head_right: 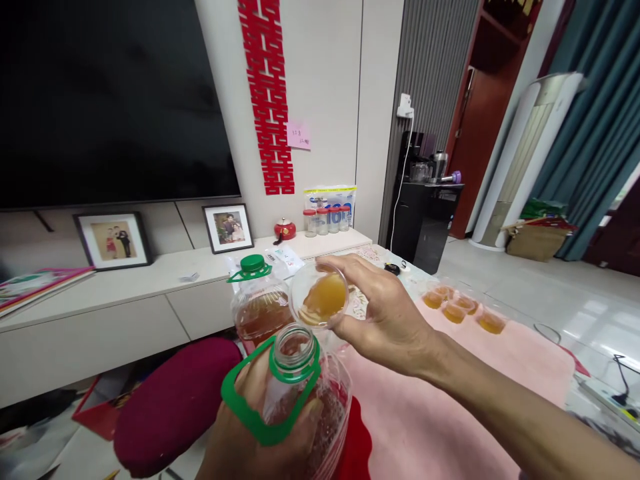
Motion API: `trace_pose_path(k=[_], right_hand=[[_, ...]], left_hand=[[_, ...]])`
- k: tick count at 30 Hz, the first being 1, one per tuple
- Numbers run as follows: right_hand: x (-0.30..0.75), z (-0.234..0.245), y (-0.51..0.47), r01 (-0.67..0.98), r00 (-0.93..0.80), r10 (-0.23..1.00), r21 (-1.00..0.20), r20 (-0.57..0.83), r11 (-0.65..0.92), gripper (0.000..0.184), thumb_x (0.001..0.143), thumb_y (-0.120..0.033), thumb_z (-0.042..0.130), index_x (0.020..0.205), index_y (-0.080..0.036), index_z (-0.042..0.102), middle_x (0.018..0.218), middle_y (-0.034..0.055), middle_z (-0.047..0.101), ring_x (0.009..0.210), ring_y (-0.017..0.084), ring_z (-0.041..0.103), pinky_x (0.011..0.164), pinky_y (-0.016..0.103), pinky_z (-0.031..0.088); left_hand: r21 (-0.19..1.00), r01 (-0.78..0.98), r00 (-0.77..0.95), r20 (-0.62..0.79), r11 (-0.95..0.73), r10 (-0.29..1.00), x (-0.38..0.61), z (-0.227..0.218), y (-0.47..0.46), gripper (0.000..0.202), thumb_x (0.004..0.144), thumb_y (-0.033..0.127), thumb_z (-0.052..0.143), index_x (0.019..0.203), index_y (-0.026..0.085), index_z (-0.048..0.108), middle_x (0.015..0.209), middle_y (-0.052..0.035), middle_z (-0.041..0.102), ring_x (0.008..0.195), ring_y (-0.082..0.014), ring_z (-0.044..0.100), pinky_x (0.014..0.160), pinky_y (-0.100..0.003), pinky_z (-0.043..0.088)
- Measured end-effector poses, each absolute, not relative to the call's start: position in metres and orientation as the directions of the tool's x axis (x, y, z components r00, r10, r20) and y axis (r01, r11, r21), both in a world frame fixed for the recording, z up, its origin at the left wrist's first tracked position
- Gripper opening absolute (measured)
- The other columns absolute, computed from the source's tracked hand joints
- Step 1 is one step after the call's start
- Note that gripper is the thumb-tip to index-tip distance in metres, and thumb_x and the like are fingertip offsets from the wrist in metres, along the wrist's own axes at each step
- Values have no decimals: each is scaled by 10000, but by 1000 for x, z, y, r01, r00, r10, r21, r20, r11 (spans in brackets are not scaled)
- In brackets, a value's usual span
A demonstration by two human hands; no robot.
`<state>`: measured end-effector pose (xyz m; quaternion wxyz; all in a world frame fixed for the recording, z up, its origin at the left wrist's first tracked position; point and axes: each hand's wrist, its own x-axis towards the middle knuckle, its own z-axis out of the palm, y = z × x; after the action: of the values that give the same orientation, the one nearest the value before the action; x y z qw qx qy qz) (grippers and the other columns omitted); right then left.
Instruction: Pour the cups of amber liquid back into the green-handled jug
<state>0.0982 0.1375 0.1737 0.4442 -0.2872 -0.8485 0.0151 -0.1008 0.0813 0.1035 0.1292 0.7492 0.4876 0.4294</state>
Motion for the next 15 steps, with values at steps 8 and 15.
trace_pose_path(k=[8, 15], right_hand=[[95, 183, 136, 465, -521, 374, -112, 767, 878, 641, 774, -37, 521, 1392, -203, 554, 1348, 75, 660, 1244, 204, 628, 1038, 380, 542], [92, 187, 134, 464, -557, 334, -49, 761, 885, 632, 805, -5, 522, 1407, -196, 529, 1336, 87, 656, 1271, 209, 609, 1078, 393, 521]], left_hand=[[657, 568, 152, 507, -495, 848, -102, 108, 80, 88, 819, 280, 568, 771, 248, 502, 713, 19, 621, 620, -142, 586, 600, -282, 491], [758, 545, 29, 410, -358, 912, -97, 112, 72, 259, 885, 415, 697, 900, 169, 619, 828, -5, 643, 715, -127, 597, 681, -288, 537]])
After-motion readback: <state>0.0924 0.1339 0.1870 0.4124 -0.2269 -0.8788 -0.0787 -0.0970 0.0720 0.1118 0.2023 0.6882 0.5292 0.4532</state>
